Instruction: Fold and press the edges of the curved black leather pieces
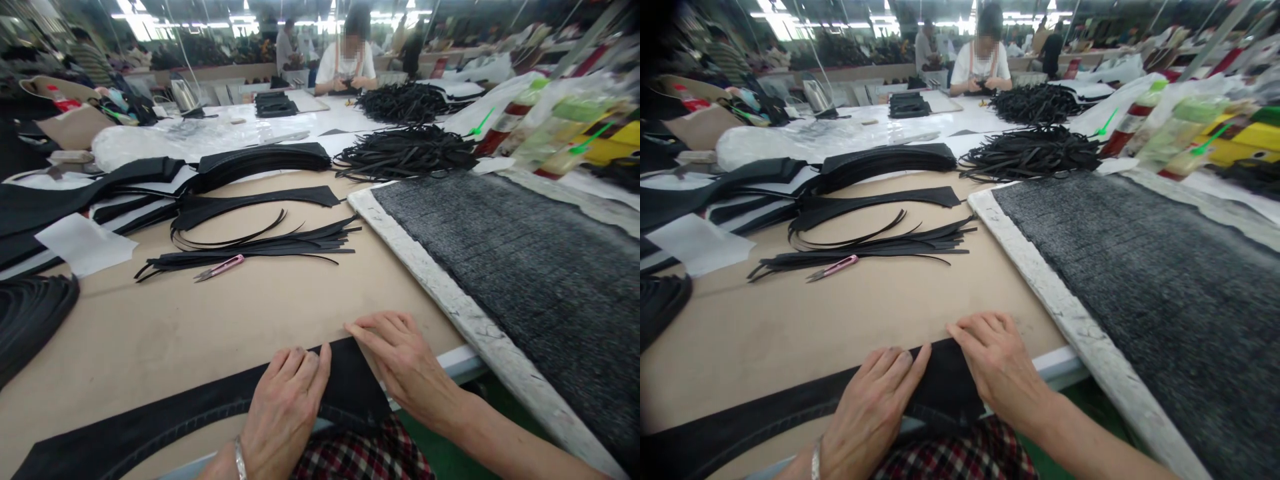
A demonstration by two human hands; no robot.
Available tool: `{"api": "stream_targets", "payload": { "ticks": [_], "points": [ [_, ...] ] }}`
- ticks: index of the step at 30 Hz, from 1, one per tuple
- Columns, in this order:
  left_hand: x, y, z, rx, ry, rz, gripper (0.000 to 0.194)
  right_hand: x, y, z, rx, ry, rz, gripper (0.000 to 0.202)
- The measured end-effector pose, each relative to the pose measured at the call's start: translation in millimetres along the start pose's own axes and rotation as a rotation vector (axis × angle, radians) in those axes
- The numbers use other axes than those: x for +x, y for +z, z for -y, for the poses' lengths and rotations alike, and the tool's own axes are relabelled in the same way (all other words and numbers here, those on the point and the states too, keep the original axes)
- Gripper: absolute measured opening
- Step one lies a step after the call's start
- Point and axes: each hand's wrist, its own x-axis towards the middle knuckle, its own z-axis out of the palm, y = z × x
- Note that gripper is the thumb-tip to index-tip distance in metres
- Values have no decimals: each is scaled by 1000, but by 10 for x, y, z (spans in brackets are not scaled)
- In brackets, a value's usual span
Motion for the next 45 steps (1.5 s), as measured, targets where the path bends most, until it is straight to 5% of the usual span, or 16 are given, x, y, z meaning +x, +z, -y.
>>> {"api": "stream_targets", "payload": {
  "ticks": [19, 32, 38, 45],
  "points": [
    [23, 7, -39, -9, -28, -21, 56, -94, -28, -4, -46, 34, -64, 39],
    [-20, 22, -40, -1, -82, -163, 46, -33, -24, 11, 21, 89, 38, 30],
    [-184, 0, -52, -63, -112, -182, 40, -19, -52, 16, -39, -5, 64, 28],
    [-340, -11, -77, -105, -90, -190, 37, 58, -40, -49, -204, -284, 89, 22]
  ]
}}
